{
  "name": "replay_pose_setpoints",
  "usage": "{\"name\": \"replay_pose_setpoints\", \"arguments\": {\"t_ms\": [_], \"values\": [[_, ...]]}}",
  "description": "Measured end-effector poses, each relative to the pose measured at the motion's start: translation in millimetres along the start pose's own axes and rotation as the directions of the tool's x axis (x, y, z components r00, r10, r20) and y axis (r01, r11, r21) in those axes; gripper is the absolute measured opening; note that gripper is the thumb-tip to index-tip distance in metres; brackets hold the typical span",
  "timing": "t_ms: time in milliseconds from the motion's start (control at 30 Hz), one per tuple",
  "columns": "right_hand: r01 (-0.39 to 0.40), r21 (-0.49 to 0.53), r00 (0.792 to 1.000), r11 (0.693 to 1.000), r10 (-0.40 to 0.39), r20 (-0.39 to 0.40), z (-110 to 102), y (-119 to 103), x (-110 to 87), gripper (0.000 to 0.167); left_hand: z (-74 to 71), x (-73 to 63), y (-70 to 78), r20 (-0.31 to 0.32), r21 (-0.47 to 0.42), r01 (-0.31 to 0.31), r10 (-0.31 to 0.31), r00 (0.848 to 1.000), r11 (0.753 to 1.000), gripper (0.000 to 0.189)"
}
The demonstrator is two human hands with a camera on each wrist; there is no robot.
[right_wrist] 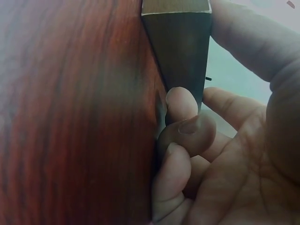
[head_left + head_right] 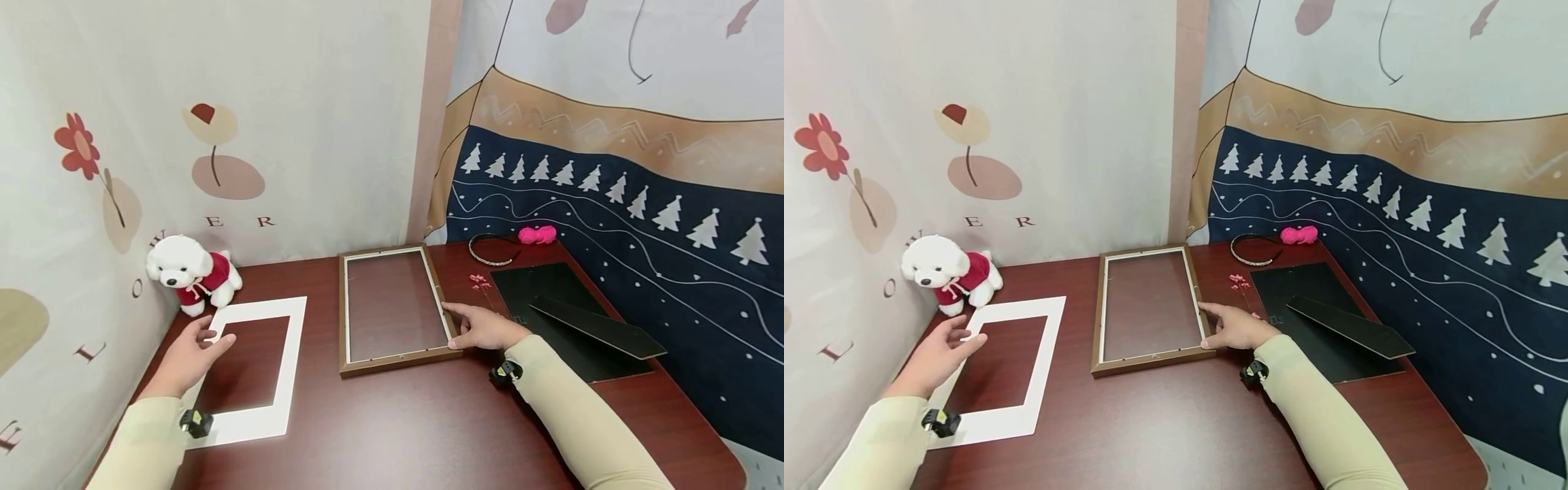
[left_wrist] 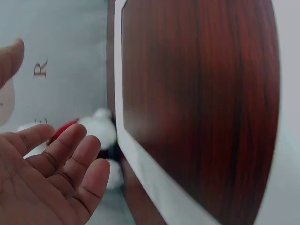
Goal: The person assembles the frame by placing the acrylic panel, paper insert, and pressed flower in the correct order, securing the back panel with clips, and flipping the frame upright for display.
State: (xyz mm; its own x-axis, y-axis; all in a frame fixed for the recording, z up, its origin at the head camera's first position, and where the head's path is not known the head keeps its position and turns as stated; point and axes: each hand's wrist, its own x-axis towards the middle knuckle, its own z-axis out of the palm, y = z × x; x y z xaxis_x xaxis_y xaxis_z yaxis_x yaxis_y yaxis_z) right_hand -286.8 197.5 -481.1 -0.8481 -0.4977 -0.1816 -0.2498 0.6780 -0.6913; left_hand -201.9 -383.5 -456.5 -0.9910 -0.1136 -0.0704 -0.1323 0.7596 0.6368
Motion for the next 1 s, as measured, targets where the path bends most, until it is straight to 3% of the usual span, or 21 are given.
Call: {"name": "replay_pose_setpoints", "arguments": {"t_ms": [267,533,733,1000], "values": [[0.004,0.012,1.000,1.000,-0.004,0.000,0.5,0.1,-1.1,0.091,-16.5,-4.2,-16.6,0.072,0.156,0.086,-0.099,0.993,0.984,0.102],[0.013,0.018,1.000,1.000,-0.013,0.002,2.5,0.2,-1.2,0.091,-15.1,-4.7,-32.5,0.137,0.267,0.172,-0.214,0.967,0.948,0.096],[0.012,0.015,1.000,1.000,-0.012,0.004,2.7,1.4,-0.8,0.090,-11.3,-4.0,-37.8,0.132,0.296,0.156,-0.202,0.970,0.942,0.079],[0.015,0.014,1.000,1.000,-0.015,-0.003,1.1,0.1,-1.5,0.090,-10.9,-2.5,-33.6,0.118,0.278,0.184,-0.223,0.968,0.943,0.077]]}}
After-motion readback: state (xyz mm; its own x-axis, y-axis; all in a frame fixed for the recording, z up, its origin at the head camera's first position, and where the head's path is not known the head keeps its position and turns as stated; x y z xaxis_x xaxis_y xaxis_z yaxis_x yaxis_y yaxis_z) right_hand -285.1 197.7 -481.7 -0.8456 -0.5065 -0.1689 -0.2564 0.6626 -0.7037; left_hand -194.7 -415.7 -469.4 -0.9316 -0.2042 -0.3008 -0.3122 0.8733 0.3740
